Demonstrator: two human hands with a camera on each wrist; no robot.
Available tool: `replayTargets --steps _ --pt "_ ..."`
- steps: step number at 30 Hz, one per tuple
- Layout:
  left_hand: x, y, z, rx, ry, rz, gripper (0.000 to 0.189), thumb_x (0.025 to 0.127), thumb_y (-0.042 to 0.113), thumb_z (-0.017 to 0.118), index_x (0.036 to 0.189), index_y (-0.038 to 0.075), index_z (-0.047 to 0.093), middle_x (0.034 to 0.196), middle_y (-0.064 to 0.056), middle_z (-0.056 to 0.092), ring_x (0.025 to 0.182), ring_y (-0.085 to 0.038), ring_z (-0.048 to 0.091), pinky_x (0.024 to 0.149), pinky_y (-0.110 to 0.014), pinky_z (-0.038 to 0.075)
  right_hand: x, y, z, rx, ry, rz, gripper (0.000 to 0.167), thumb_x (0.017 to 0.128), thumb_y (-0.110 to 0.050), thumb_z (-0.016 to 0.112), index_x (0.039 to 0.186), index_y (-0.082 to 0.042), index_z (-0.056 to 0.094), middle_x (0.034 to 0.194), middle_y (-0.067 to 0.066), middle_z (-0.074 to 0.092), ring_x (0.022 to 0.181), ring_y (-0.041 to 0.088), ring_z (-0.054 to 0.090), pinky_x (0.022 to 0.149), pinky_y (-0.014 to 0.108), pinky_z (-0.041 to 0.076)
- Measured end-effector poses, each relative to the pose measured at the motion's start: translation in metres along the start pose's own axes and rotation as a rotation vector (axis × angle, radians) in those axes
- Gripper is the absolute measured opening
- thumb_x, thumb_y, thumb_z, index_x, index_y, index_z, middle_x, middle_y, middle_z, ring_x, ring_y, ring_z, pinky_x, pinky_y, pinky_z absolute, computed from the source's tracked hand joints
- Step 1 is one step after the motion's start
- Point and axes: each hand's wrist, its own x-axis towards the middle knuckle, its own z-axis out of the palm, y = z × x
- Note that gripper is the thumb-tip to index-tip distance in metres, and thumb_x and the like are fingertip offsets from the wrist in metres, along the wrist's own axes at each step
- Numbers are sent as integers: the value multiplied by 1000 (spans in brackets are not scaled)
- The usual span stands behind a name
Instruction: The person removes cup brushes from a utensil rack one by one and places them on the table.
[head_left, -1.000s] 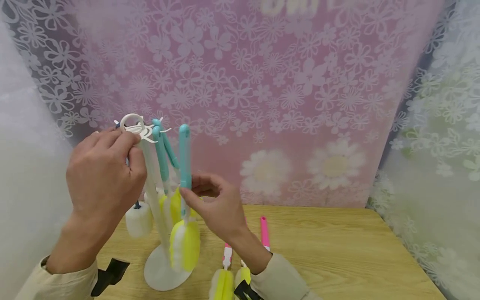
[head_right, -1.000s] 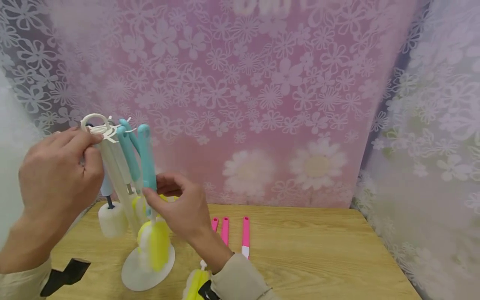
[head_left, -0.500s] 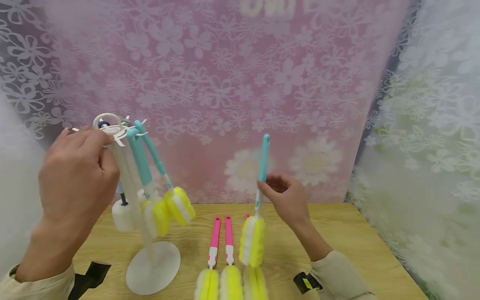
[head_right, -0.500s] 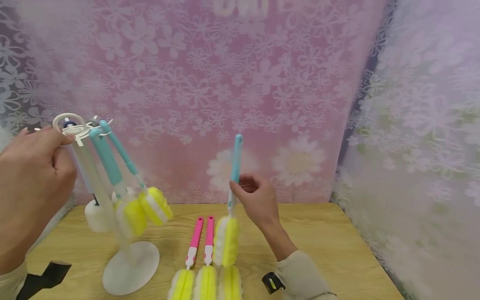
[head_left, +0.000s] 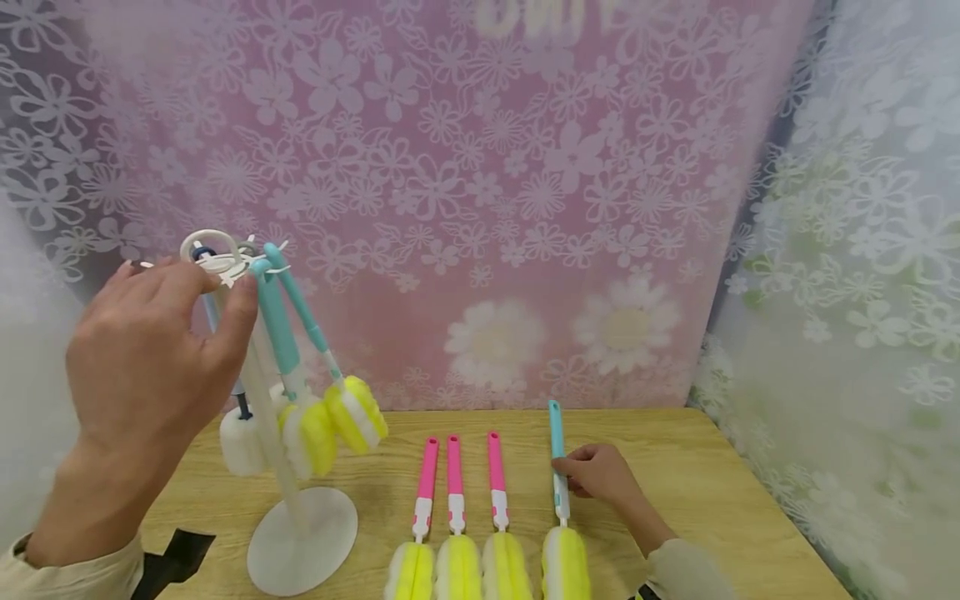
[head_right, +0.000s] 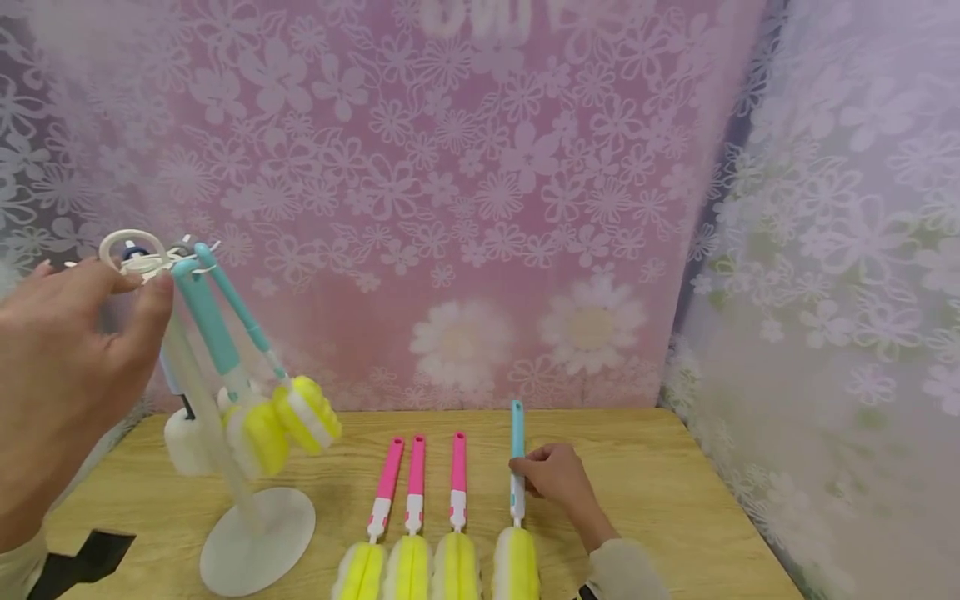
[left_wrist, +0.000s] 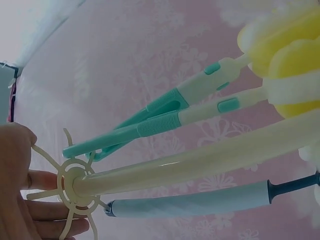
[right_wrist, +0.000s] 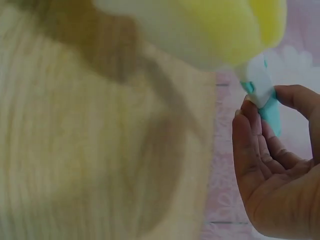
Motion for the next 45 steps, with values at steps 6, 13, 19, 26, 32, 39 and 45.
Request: replayTargets --steps 6,13,19,26,32,39,45 --pt "-1 2 5 -8 52 32 38 90 34 51 77 -1 61 73 -20 61 71 -43 54 100 -51 39 4 18 15 -10 -77 45 26 81 -21 73 85 4 68 73 8 66 65 20 65 64 37 57" --pt "-4 5 7 12 72 54 38 90 30 47 75 -2 59 71 -21 59 69 -45 54 99 -54 38 4 26 22 -51 -93 53 23 80 -19 73 80 4 69 68 7 66 62 20 65 60 34 56" --pt "-3 6 7 20 78 56 37 90 30 46 75 -2 58 71 -21 58 70 -45 54 100 -53 38 6 28 25 -72 -86 50 23 80 -19 73 78 3 69 69 7 65 59 19 64 58 33 56" --pt "-4 6 6 38 53 71 41 91 31 42 75 -4 57 72 -24 58 73 -47 56 102 -54 36 8 30 24 -65 -85 60 27 82 -23 73 84 4 69 71 7 66 62 20 66 60 33 56" --pt "-2 5 5 40 62 86 41 90 30 42 76 -5 58 77 -26 61 87 -47 57 104 -53 34 6 26 20 -66 -32 11 30 86 -28 70 85 2 69 72 6 67 66 20 64 62 34 55" --pt "0 4 5 95 114 135 42 91 30 40 74 -5 58 76 -23 59 76 -44 55 79 -55 44 4 18 18 107 21 -84 26 88 -21 68 93 4 66 82 12 67 72 26 66 67 35 56" --pt "2 5 2 109 125 170 39 92 26 41 74 -4 58 70 -21 60 63 -40 51 60 -50 41 -6 -9 19 239 -52 -180 29 88 -25 68 99 2 65 90 15 67 83 30 66 75 36 56"
